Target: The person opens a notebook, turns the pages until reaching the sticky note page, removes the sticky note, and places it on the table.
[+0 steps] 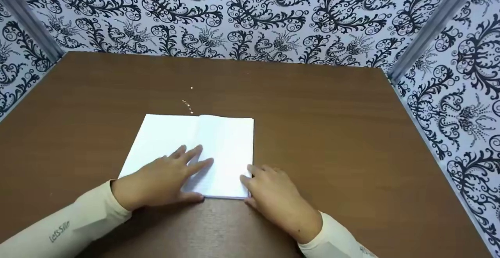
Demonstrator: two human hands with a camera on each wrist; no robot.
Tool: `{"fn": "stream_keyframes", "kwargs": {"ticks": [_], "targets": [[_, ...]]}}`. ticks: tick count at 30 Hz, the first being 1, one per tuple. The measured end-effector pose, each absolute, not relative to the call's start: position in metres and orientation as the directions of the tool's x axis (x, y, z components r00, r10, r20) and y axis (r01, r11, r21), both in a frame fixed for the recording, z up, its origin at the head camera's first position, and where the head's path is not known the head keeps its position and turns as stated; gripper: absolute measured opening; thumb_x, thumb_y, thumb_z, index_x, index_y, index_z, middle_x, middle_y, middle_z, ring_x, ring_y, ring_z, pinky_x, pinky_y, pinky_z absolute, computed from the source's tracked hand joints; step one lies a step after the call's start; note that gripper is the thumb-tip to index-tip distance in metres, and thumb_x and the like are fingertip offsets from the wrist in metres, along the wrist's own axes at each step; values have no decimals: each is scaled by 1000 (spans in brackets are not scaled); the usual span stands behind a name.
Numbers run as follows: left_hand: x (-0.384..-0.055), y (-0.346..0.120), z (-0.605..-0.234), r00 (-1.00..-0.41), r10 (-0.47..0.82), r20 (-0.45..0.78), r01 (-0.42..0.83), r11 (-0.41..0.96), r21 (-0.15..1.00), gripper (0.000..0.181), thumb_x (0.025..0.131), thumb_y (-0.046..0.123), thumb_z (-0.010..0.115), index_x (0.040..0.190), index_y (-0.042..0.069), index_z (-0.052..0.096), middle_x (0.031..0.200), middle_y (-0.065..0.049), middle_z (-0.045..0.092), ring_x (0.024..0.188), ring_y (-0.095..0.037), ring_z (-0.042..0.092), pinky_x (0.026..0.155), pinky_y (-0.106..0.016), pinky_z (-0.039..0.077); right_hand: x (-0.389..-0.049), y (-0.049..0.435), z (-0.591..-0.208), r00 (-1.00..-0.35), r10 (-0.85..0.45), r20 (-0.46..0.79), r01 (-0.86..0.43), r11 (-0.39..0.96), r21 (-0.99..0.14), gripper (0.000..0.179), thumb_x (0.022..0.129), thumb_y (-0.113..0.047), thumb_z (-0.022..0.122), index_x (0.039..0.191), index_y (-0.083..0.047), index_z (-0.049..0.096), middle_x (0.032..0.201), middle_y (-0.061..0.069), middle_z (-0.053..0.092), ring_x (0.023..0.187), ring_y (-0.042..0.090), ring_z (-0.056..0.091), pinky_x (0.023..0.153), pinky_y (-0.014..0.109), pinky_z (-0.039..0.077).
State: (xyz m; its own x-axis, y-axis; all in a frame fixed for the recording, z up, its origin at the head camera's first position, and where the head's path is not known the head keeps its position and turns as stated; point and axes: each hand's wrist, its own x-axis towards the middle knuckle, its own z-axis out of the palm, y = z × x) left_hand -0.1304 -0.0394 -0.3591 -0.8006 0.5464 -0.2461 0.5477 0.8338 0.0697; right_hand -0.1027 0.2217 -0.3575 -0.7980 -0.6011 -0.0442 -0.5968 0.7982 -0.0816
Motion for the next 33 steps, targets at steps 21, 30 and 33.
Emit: {"fn": "stream_keyframes", "kwargs": {"ticks": [21,30,33], "targets": [[-134,-43,-360,-784,563,-261,562,823,85,82,90,71,51,157,27,33,164,-18,26,143,-52,34,97,-68,46,-104,237,-355,-756,-651,-58,-645,758,-95,49,88,-29,76,130,-6,66,141,14,59,121,34,62,90,52,55],[-134,-46,-358,-786,567,-246,554,823,127,79,91,68,54,155,27,37,163,-18,27,143,-52,33,99,-67,45,-106,241,-352,-734,-671,-104,-653,740,-160,51,93,-26,71,137,-3,59,147,12,54,128,34,57,98,52,51],[-133,-45,-357,-786,567,-246,550,823,139,78,91,67,54,155,26,37,164,-18,26,144,-52,32,99,-68,44,-105,243,-351,-736,-668,-113,-647,742,-176,52,94,-26,69,139,-3,57,148,11,53,129,35,56,99,53,50]]}}
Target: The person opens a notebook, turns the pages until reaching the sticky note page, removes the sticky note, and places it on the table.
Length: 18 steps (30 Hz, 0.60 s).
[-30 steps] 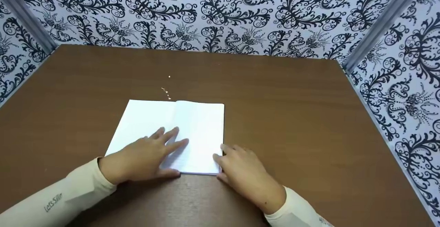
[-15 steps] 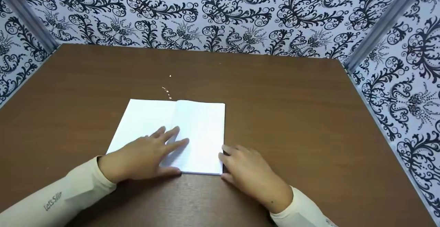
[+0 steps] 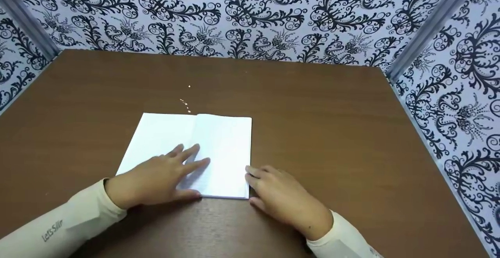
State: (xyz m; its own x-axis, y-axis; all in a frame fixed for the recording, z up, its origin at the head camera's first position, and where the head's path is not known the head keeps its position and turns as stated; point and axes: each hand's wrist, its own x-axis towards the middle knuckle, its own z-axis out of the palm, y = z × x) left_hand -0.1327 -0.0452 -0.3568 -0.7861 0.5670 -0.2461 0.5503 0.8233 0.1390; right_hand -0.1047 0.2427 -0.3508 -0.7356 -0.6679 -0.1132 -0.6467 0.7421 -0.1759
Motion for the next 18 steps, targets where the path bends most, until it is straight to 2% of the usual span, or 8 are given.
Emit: {"fn": "stream_keyframes", "kwargs": {"ticks": [10,18], "targets": [[-132,-45,-356,-778,581,-238,572,813,114,72,94,65,50,154,26,39,163,-17,30,143,-50,35,98,-67,46,-106,245,-350,-742,-656,-134,-629,752,-199,52,96,-25,67,141,-4,55,150,10,51,132,34,54,101,54,48],[-130,-46,-354,-764,627,-153,626,778,63,62,95,60,54,146,23,53,153,-17,46,134,-44,51,91,-61,53,-105,244,-353,-748,-649,-137,-618,757,-212,58,96,-29,66,145,-3,50,151,11,50,134,34,52,103,54,47]]}}
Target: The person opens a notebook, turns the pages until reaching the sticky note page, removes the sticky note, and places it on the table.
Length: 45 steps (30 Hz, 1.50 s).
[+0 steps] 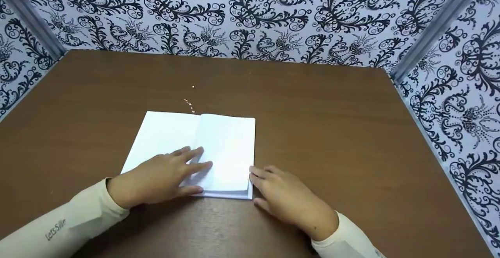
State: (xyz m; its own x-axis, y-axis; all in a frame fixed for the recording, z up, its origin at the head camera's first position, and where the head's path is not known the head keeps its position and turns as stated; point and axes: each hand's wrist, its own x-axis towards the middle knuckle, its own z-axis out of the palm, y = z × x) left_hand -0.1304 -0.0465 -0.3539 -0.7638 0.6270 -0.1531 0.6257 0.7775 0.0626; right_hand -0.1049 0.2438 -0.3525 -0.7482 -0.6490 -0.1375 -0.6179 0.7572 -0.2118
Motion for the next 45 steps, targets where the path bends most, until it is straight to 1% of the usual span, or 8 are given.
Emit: {"fn": "stream_keyframes", "kwargs": {"ticks": [8,16,19,21,26,29,37,45], "targets": [[-131,-46,-356,-751,653,-94,652,757,46,54,95,54,59,138,21,60,146,-15,54,127,-42,58,86,-59,56,-105,245,-354,-758,-623,-192,-589,781,-206,63,95,-31,68,149,-7,46,157,11,43,139,36,47,106,57,44],[-128,-46,-358,-719,695,14,695,719,-14,36,93,43,65,120,19,68,129,-12,64,106,-36,69,72,-53,59,-105,245,-355,-739,-655,-159,-633,756,-170,58,95,-32,68,145,-9,52,156,11,44,136,35,49,104,55,46],[-126,-46,-358,-704,706,68,705,708,-44,30,90,39,68,112,18,70,118,-10,68,96,-33,70,65,-49,59,-105,245,-355,-735,-659,-159,-638,752,-166,58,95,-33,67,146,-10,52,155,12,45,136,36,50,103,56,46],[-125,-45,-359,-691,715,109,713,698,-61,26,88,37,69,105,17,72,105,-7,69,87,-28,70,62,-47,59,-105,245,-355,-735,-659,-161,-638,752,-164,58,95,-33,67,147,-12,51,155,12,45,135,36,50,103,56,47],[-125,-43,-361,-649,734,200,729,675,-109,17,85,32,71,90,16,72,80,0,64,74,-21,66,64,-47,59,-105,244,-356,-737,-656,-163,-638,755,-155,59,94,-33,68,147,-14,51,155,12,45,135,36,51,102,56,47],[-125,-41,-362,-630,736,247,730,670,-136,14,83,29,72,86,16,72,76,0,64,72,-20,67,65,-46,58,-104,244,-357,-735,-660,-156,-643,751,-151,59,94,-33,68,147,-13,51,155,13,45,134,37,51,101,56,47],[-127,-34,-362,-630,717,299,713,686,-144,14,86,29,72,90,16,73,82,0,73,73,-21,71,71,-43,59,-104,245,-358,-739,-657,-145,-642,754,-142,58,94,-33,69,146,-13,52,155,12,45,134,37,51,101,56,48],[-129,-32,-356,-632,648,425,686,723,-83,36,87,30,74,119,16,66,83,0,74,70,-18,71,74,-39,58,-105,245,-361,-727,-677,-113,-665,736,-126,58,93,-31,70,146,-14,53,154,11,47,131,36,53,98,56,49]]}}
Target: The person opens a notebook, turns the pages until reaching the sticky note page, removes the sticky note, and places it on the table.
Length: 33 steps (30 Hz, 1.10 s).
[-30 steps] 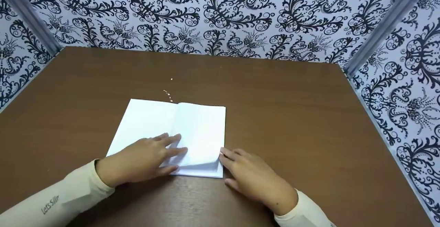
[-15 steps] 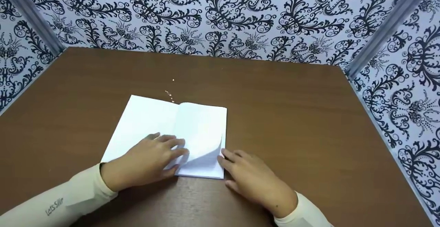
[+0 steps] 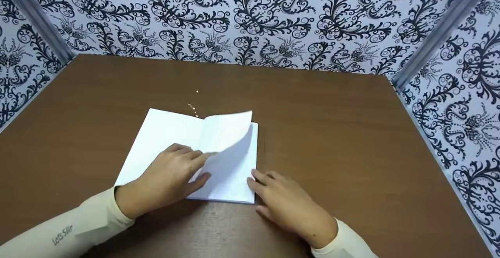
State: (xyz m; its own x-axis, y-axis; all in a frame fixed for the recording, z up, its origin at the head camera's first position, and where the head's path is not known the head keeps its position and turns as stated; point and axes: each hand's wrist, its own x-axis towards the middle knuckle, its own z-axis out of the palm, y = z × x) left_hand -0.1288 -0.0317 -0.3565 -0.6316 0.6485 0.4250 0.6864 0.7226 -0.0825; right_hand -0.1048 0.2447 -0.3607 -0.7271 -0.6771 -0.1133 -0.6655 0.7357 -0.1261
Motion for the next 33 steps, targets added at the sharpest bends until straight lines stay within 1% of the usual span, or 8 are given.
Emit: {"fn": "stream_keyframes", "kwargs": {"ticks": [6,9,11,14,16,22,27,33], "targets": [[-128,-35,-349,-602,566,563,674,739,-21,51,83,21,75,132,16,60,79,1,71,66,-18,67,66,-35,54,-104,244,-360,-728,-679,-100,-668,734,-124,58,92,-29,71,145,-13,53,153,11,48,131,34,54,99,54,49],[-127,-37,-343,-595,535,600,671,742,4,55,84,18,74,136,14,57,79,1,70,65,-18,66,65,-36,53,-104,245,-359,-728,-679,-99,-666,734,-133,58,92,-28,71,145,-12,53,153,11,48,131,35,54,99,54,49],[-127,-39,-339,-592,516,620,670,742,23,54,85,15,72,137,13,57,79,0,70,63,-17,65,63,-35,52,-104,245,-359,-727,-678,-104,-665,734,-138,58,92,-28,71,145,-12,53,154,11,48,131,35,54,99,54,49],[-127,-43,-334,-584,491,646,670,741,43,48,85,11,70,132,13,61,77,0,69,59,-16,62,57,-34,48,-104,245,-358,-729,-675,-113,-661,737,-142,58,93,-29,70,145,-13,53,154,10,47,132,35,53,99,55,49],[-127,-46,-329,-577,476,664,668,742,49,41,86,9,68,127,13,65,76,0,67,57,-15,60,54,-32,46,-104,245,-358,-730,-674,-116,-659,738,-142,58,93,-29,70,146,-13,52,154,10,46,132,35,53,99,55,49],[-127,-58,-321,-550,435,713,648,761,35,25,86,5,65,106,16,74,69,3,62,52,-12,53,53,-31,42,-103,246,-359,-732,-670,-120,-656,742,-142,59,93,-30,70,147,-13,51,156,10,45,132,36,52,99,55,49],[-126,-71,-317,-556,428,713,620,785,12,23,85,3,62,99,16,75,65,4,60,50,-12,52,52,-32,42,-102,247,-360,-736,-665,-129,-649,746,-148,59,93,-30,70,146,-12,51,155,12,45,132,39,52,98,57,49],[-120,-89,-315,-583,415,699,576,817,-5,22,83,2,64,95,16,75,63,4,59,49,-13,50,51,-32,40,-105,244,-360,-726,-674,-137,-656,739,-157,59,93,-30,70,146,-12,51,155,12,45,133,39,51,99,57,48]]}}
